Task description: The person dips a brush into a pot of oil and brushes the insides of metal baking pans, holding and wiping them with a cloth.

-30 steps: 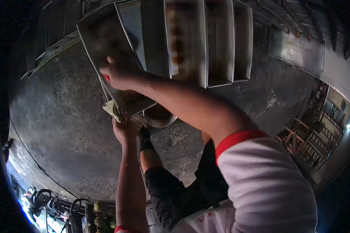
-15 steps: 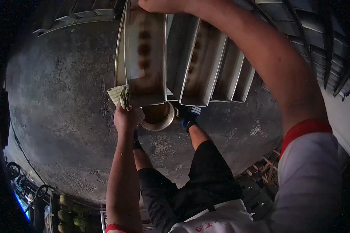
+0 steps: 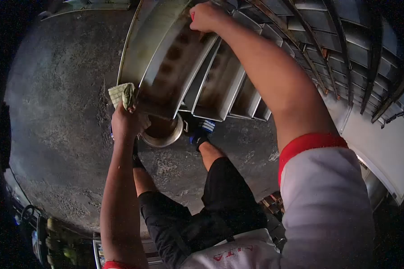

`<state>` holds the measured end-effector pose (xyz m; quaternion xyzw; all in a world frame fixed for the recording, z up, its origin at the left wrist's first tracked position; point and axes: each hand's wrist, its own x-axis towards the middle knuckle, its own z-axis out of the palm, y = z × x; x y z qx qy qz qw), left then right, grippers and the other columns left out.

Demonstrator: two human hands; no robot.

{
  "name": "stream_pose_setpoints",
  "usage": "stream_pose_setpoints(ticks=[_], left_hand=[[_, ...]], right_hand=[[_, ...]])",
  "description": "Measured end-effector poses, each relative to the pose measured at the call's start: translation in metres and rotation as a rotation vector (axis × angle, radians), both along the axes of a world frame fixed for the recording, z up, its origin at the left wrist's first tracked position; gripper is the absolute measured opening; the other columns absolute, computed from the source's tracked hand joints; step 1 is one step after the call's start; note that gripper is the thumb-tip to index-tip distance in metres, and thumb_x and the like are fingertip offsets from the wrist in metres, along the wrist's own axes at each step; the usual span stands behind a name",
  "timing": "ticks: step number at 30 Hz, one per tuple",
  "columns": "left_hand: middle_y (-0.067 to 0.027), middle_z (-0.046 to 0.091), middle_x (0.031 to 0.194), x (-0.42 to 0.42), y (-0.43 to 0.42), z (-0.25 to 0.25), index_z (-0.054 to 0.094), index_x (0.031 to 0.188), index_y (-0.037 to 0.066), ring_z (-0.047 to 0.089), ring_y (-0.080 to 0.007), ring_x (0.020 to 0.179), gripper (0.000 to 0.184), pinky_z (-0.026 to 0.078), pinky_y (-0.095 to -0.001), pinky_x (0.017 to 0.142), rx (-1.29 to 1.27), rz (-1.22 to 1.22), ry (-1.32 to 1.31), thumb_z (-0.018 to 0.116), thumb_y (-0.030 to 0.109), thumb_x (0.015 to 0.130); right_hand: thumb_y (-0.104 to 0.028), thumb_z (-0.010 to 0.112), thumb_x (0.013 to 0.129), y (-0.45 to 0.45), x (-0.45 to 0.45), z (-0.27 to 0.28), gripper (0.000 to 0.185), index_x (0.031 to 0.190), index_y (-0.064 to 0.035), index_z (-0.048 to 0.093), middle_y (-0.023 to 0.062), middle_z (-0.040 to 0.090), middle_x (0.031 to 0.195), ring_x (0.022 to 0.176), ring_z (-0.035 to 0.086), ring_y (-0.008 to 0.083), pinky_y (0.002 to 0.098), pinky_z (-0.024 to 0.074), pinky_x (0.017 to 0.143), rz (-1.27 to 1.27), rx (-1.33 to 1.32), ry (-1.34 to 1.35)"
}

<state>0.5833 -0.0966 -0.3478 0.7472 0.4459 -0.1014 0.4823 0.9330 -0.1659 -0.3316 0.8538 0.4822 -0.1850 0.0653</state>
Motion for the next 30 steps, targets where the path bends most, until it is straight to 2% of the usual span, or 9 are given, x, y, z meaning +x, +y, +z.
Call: stream_pose_setpoints(ticks=[3,4,7,11,16,18,21,26,30], left_hand=[[-0.0175,0.065,0.103,0.001,-0.004,0.0,0.056,0.115,0.016,0.062,-0.04,0.093,0.031,0.05,-0.0457,0.074,0.016,-0.044,0.044,0.057,0.022,0.085],[-0.0174,0.065,0.104,0.002,-0.004,0.003,0.056,0.116,0.016,0.062,-0.04,0.092,0.03,0.05,-0.0457,0.074,0.016,-0.052,0.015,0.056,0.021,0.086],[-0.0169,0.064,0.107,0.003,-0.006,-0.001,0.056,0.117,0.017,0.062,-0.04,0.093,0.032,0.051,-0.0463,0.073,0.038,-0.074,-0.012,0.058,0.022,0.086],[-0.0157,0.063,0.112,-0.005,-0.01,-0.009,0.053,0.122,0.017,0.063,-0.0397,0.092,0.037,0.052,-0.0472,0.074,0.131,-0.096,-0.026,0.059,0.024,0.086],[-0.0134,0.059,0.12,-0.003,-0.013,-0.016,0.05,0.127,0.016,0.063,-0.0386,0.092,0.043,0.052,-0.0472,0.074,0.176,-0.109,-0.049,0.059,0.023,0.085],[-0.0112,0.058,0.123,-0.004,-0.016,-0.014,0.049,0.128,0.016,0.063,-0.0372,0.093,0.046,0.053,-0.0461,0.074,0.206,-0.132,-0.015,0.06,0.022,0.084],[-0.01,0.059,0.123,-0.007,-0.02,-0.016,0.048,0.129,0.016,0.063,-0.0357,0.095,0.049,0.053,-0.045,0.074,0.245,-0.142,-0.092,0.061,0.02,0.083],[-0.0093,0.057,0.125,-0.009,-0.019,-0.016,0.047,0.131,0.016,0.063,-0.0344,0.097,0.052,0.053,-0.0445,0.076,0.24,-0.179,-0.039,0.061,0.019,0.082],[-0.0084,0.056,0.128,-0.005,-0.018,-0.019,0.047,0.132,0.017,0.063,-0.034,0.097,0.053,0.053,-0.0447,0.076,0.262,-0.184,-0.042,0.062,0.02,0.081]], right_hand=[[-0.013,0.061,0.072,0.024,-0.022,0.032,0.017,0.087,-0.0105,0.067,0.018,0.068,0.087,0.08,0.068,0.0307,0.0419,0.0546,0.074,-0.084,-0.2,0.073],[-0.023,0.066,0.065,0.017,-0.036,0.045,0.027,0.084,-0.0045,0.062,0.0138,0.065,0.071,0.07,0.063,0.0301,0.0374,0.0496,0.07,-0.069,-0.133,0.118],[-0.023,0.062,0.066,-0.037,-0.044,-0.006,0.018,0.071,-0.0067,0.058,0.0131,0.065,0.071,0.073,0.063,0.0318,0.0435,0.0457,0.078,-0.01,0.045,0.115],[-0.022,0.061,0.064,0.013,-0.077,0.051,0.014,0.068,-0.0096,0.057,0.0101,0.063,0.074,0.084,0.063,0.0289,0.0426,0.0408,0.085,-0.166,-0.209,0.171],[-0.024,0.063,0.063,-0.029,-0.088,0.014,0.019,0.067,-0.0071,0.056,0.0088,0.063,0.07,0.074,0.062,0.0299,0.0416,0.0444,0.073,-0.132,-0.019,0.198],[-0.022,0.066,0.063,-0.009,-0.104,0.06,0.019,0.067,-0.0064,0.055,0.0098,0.061,0.069,0.069,0.061,0.0282,0.0382,0.0462,0.065,-0.282,-0.072,0.395],[-0.018,0.067,0.062,-0.039,-0.121,0.023,0.019,0.067,-0.005,0.054,0.0109,0.059,0.067,0.063,0.059,0.0269,0.036,0.0458,0.057,-0.27,0.051,0.378],[-0.015,0.065,0.062,-0.027,-0.148,0.052,0.019,0.063,-0.0035,0.05,0.012,0.055,0.063,0.064,0.06,0.0275,0.0379,0.0458,0.058,-0.496,-0.025,0.697],[-0.013,0.063,0.063,-0.018,-0.164,0.039,0.017,0.065,-0.002,0.051,0.0152,0.059,0.067,0.068,0.061,0.0331,0.0418,0.0466,0.061,-0.305,-0.062,0.465]])
